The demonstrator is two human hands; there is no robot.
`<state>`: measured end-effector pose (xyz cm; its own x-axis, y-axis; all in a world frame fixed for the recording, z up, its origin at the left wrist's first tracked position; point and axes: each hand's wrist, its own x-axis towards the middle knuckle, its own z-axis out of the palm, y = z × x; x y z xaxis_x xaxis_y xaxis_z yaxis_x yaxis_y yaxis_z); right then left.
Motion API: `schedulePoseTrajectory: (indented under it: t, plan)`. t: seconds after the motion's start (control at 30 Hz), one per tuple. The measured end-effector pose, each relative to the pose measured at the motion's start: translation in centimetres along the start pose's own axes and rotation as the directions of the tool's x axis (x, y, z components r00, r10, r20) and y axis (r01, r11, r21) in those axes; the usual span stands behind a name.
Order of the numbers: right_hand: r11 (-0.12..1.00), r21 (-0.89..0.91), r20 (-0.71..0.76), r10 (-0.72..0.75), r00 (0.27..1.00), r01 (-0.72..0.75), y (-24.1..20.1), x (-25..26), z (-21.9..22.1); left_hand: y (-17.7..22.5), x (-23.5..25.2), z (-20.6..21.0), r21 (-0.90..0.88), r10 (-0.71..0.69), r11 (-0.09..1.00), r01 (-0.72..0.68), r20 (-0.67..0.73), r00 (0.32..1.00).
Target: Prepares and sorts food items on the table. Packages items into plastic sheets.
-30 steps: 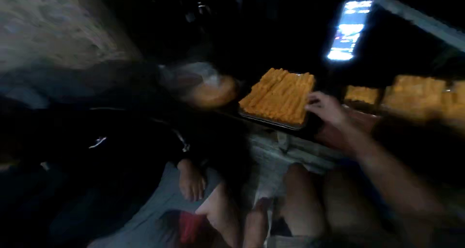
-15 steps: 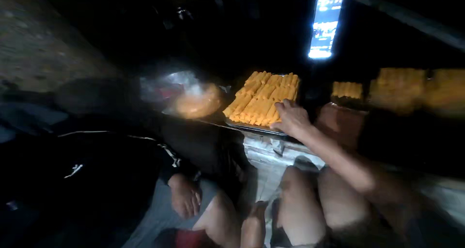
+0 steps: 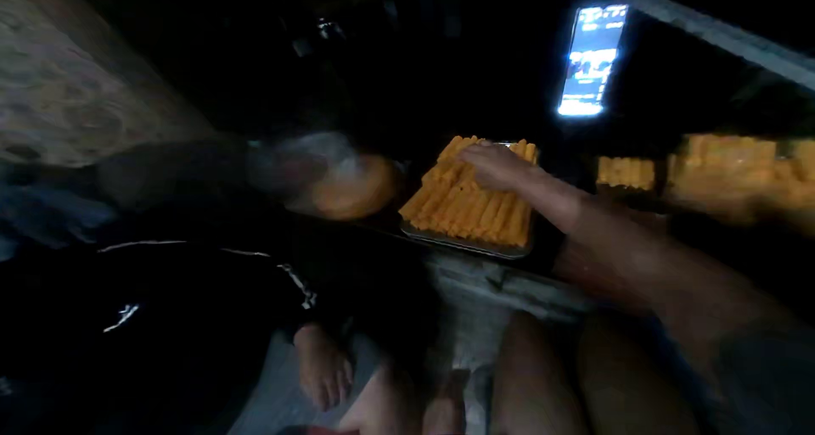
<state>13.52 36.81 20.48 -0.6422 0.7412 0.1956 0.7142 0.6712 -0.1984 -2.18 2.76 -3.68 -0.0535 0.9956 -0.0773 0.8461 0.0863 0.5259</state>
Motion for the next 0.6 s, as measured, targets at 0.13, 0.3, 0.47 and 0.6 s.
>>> schedulePoseTrajectory:
  t: [0.13,0.3,0.47,0.6]
  plan:
    - [0.995,-0.032,0.114,-0.087,0.99,0.091,0.6,4.0,0.6,-1.0,1.0,0.3,-0.013,-0.034,0.999,0.035,0.034,0.999]
    - [0.984,-0.064,0.19,-0.151,0.97,0.166,1.8,7.3,1.9,-0.7,2.0,-0.5,-0.003,-0.144,0.989,0.145,0.128,0.981]
    - [0.974,-0.091,0.245,-0.178,0.953,0.205,1.6,7.6,1.5,-1.6,2.8,0.3,-0.015,-0.114,0.993,0.118,0.146,0.983]
    - [0.984,-0.015,0.184,-0.17,0.968,0.176,2.4,7.3,1.5,-1.1,3.3,0.5,-0.031,-0.099,0.994,0.105,0.153,0.983]
